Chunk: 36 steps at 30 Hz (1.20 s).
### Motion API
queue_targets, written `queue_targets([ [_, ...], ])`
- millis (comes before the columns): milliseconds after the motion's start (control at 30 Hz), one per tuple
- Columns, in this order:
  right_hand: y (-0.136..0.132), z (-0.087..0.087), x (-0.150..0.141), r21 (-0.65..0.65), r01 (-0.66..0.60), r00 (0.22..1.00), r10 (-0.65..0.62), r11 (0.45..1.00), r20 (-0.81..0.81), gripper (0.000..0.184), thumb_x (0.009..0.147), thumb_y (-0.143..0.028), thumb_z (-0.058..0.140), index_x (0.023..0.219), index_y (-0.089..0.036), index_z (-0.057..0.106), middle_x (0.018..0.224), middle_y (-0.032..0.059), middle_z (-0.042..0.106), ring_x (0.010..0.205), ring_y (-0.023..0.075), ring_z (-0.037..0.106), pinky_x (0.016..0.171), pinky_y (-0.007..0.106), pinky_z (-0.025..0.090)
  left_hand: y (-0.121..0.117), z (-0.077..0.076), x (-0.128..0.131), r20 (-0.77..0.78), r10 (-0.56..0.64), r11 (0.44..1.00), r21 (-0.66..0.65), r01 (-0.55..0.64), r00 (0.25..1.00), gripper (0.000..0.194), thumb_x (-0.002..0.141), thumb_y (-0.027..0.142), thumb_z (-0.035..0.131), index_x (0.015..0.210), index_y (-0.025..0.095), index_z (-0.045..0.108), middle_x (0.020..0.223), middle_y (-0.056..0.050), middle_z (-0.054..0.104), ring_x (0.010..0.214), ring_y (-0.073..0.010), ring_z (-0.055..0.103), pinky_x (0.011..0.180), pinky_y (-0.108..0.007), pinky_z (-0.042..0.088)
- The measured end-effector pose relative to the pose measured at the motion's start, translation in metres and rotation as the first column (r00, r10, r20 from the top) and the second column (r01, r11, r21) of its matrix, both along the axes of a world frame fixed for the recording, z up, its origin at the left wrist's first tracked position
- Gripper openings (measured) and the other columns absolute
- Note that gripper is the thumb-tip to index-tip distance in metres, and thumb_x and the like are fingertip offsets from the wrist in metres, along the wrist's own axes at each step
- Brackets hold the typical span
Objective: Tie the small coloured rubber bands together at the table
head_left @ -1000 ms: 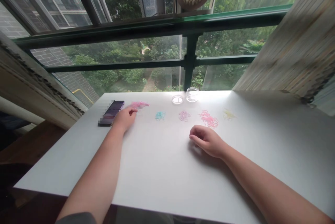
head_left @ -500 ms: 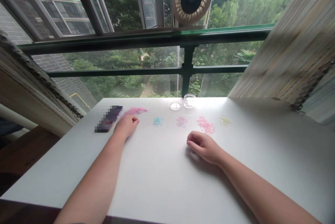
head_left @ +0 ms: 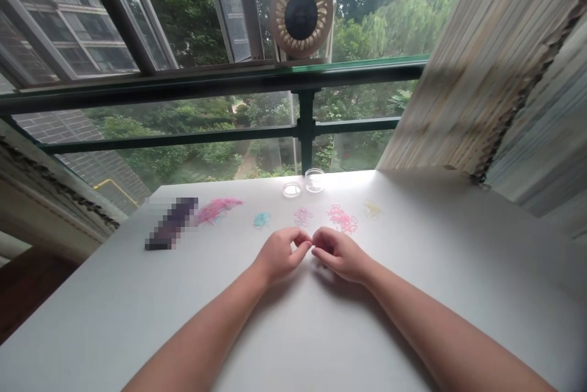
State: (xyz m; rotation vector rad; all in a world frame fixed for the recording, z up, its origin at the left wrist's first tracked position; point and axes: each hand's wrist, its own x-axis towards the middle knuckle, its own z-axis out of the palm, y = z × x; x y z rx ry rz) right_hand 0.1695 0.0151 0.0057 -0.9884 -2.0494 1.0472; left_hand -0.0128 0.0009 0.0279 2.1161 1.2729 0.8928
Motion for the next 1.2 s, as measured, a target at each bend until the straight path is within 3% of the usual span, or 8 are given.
queue_targets([
  [167,0.001,-0.002,0.002,-0.018,0.013,0.998,-0.014,1.000,-0.054,0.012,0.081,-0.024,0.052,0.092,-0.020,0.047,0.064,-0.0044,0.049,0.054,0.0092,0.046,0.052,0.022,0.037,0.006,-0.008,0.008,0.223,0.059,0.991,-0.131,-0.030,0.973,0.017,0.080,0.033,0.053,0.082,0.019,0.062,0.078,-0.004,0.066,0.069,-0.0153,0.059,0.061,-0.026,0.044],
  [300,0.000,-0.002,0.002,-0.033,0.010,0.997,-0.013,0.999,-0.075,0.020,0.082,-0.023,0.050,0.101,-0.020,0.046,0.065,-0.0044,0.050,0.053,0.0089,0.047,0.053,0.022,0.039,0.004,-0.017,0.004,0.312,0.060,0.979,-0.205,0.005,0.948,0.018,0.078,0.035,0.057,0.081,0.017,0.060,0.076,-0.005,0.064,0.070,-0.0152,0.059,0.063,-0.027,0.046],
  [667,0.000,0.003,0.003,0.019,0.016,1.000,-0.016,1.000,0.020,0.007,0.082,-0.024,0.049,0.085,-0.020,0.053,0.060,-0.0035,0.050,0.054,0.0097,0.044,0.052,0.023,0.035,0.004,-0.018,-0.007,0.299,0.025,0.961,-0.271,0.059,0.954,0.017,0.077,0.034,0.058,0.079,0.017,0.056,0.076,-0.005,0.065,0.072,-0.0156,0.061,0.065,-0.027,0.047],
  [1200,0.000,0.003,0.005,0.078,-0.004,0.998,0.000,0.997,0.058,0.009,0.081,-0.023,0.051,0.078,-0.018,0.058,0.065,-0.0007,0.055,0.058,0.0102,0.046,0.056,0.023,0.037,0.004,-0.024,-0.009,0.336,0.019,0.960,-0.271,0.078,0.942,0.019,0.079,0.033,0.058,0.085,0.015,0.057,0.079,-0.005,0.063,0.074,-0.0150,0.059,0.068,-0.027,0.046],
])
